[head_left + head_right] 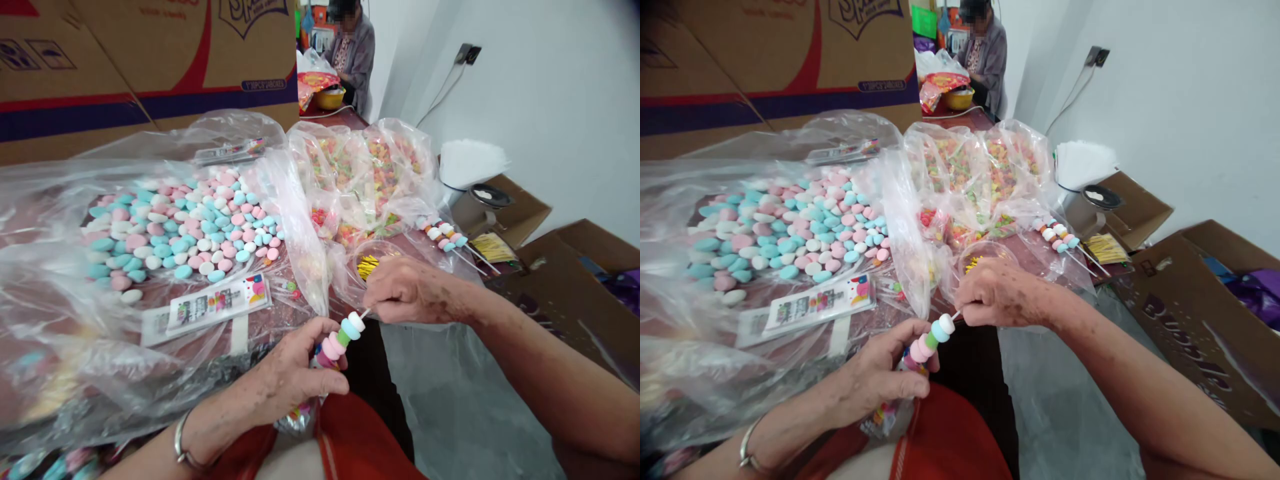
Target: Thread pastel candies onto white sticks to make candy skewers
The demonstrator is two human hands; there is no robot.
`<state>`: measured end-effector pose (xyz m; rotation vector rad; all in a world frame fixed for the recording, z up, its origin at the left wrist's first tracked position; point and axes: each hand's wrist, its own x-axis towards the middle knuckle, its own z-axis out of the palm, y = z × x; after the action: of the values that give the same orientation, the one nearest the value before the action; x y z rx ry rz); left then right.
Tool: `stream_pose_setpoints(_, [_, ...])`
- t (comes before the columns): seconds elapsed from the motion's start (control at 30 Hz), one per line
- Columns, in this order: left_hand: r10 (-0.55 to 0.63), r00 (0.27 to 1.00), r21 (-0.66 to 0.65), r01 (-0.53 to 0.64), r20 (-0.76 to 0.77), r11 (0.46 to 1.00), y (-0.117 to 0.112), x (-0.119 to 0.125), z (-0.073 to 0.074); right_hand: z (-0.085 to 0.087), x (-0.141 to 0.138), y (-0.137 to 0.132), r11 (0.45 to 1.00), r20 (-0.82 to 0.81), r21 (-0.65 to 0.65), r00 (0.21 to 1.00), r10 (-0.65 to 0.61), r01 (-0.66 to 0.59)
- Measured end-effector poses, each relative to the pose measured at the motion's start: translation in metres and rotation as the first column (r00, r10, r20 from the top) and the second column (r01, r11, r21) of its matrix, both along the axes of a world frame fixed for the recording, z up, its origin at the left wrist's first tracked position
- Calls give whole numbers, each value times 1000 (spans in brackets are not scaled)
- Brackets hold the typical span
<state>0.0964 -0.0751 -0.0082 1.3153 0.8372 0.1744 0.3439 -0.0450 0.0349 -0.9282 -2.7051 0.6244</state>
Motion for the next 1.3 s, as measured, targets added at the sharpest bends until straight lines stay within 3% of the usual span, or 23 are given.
stream_pose_setpoints(0.17, [-26, 982, -14, 24, -185, 1000, -14, -12, -4, 3, 0, -3, 999, 19, -39, 999, 31, -31])
stream_pose_setpoints(0.3, [-41, 984, -97, 24, -175, 995, -20, -20, -14, -5, -4, -7, 996, 45, -72, 998, 47, -44])
stream_pose_setpoints(0.4, [-43, 970, 106, 71, -241, 992, -19, -23, -19, -8, -4, -8, 991, 87, -136, 996, -2, 14])
stream_pose_setpoints(0.5, [-70, 942, 326, 183, -329, 928, -17, -27, -22, -3, -2, -8, 973, 138, -224, 990, -15, 46])
stream_pose_setpoints(0.67, [-131, 942, 385, 250, -308, 888, -14, -34, -26, 1, -3, -6, 974, 151, -212, 987, -48, 80])
stream_pose_setpoints(0.8, [-130, 952, 355, 227, -277, 907, -11, -31, -24, -2, -7, -8, 985, 120, -156, 992, -48, 67])
stream_pose_setpoints(1.07, [-68, 972, 322, 140, -224, 936, -17, -8, -24, -17, -39, -16, 994, 168, -55, 981, 102, -94])
stream_pose_setpoints(1.2, [21, 993, 345, 21, -119, 939, -15, 2, -26, -23, -49, -14, 988, 161, 3, 975, 152, -154])
stream_pose_setpoints(1.3, [58, 995, 225, -38, -83, 974, -12, -1, -20, -20, -46, -10, 982, 164, 46, 971, 174, -183])
